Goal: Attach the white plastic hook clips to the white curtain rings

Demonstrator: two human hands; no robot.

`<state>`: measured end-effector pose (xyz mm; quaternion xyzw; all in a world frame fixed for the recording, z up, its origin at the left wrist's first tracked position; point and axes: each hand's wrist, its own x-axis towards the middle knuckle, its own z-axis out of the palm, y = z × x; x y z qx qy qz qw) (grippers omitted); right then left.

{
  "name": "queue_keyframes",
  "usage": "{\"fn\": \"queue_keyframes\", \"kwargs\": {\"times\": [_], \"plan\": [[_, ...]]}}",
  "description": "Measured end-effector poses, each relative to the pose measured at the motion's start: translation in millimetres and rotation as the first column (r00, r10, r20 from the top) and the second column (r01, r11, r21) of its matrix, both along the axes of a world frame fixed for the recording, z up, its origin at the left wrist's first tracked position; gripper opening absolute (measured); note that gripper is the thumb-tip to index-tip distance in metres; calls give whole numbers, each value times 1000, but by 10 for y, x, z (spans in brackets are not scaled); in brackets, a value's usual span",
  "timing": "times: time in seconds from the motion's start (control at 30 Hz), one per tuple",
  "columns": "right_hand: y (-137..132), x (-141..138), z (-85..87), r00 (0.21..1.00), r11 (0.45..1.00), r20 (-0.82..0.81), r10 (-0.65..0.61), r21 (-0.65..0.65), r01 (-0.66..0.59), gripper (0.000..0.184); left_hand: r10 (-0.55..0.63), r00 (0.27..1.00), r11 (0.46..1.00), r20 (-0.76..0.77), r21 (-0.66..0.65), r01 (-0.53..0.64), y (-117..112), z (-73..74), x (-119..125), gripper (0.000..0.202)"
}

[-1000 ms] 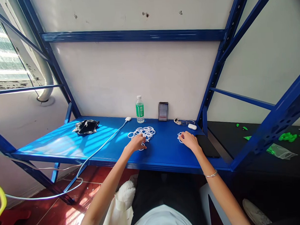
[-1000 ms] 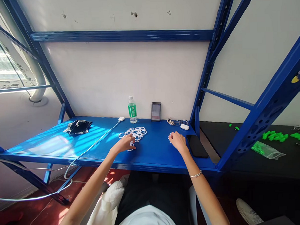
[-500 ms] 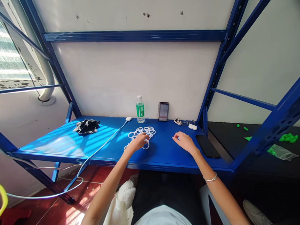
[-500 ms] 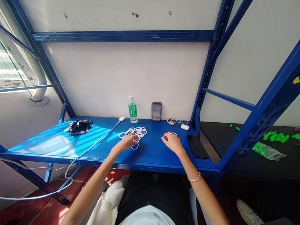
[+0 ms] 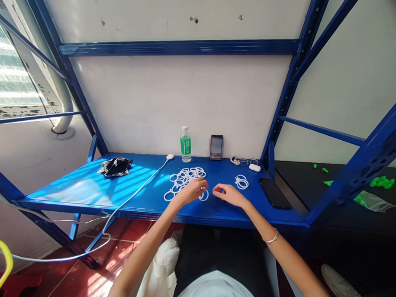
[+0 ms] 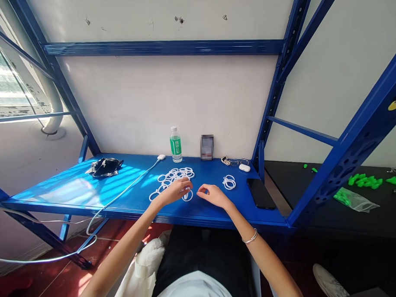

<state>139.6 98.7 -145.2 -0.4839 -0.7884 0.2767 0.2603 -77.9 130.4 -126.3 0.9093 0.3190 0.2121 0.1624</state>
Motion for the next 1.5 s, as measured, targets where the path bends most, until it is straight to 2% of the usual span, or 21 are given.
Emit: {"fn": "queue_keyframes", "kwargs": {"times": [0.2,0.43,0.53,0.7,0.77,0.87,0.97,1.07,1.2,1.33,1.5], "plan": [[38,-89,-130,998,999,-56,24,-43,-27,32,-70,997,998,9,5,70,-50,-120,154,21],[121,-62,-228,975,991,-223,-8,-134,-22,33,-27,999,999,32,-16,27,4,-192,123,22],[150,-49,-234,951,988,-306,-37,-154,-11,39,15,998,1000,68,-14,-14,9,-175,103,28],[159,-19,-190,912,988,-396,-104,-144,50,42,179,971,984,162,-56,-172,51,-143,103,28],[153,-12,-174,905,987,-411,-109,-151,51,42,208,959,977,193,-84,-195,76,-143,106,30],[146,-18,-170,894,985,-437,-100,-171,26,42,182,950,972,255,-196,-133,88,-150,116,38],[150,-32,-183,887,984,-453,-94,-180,13,42,125,933,942,337,-334,-5,63,-148,137,46],[154,-47,-190,887,984,-455,-78,-179,-5,42,112,899,881,424,-460,107,27,-141,166,46],[147,-60,-177,887,989,-457,-67,-148,-2,43,149,874,769,463,-609,192,-18,-130,205,49],[133,-56,-163,925,994,-366,-105,-57,90,39,123,864,687,488,-670,281,-67,-111,237,48],[126,-51,-154,937,996,-338,-91,-11,93,33,120,837,669,534,-666,329,-84,-112,244,41]]}}
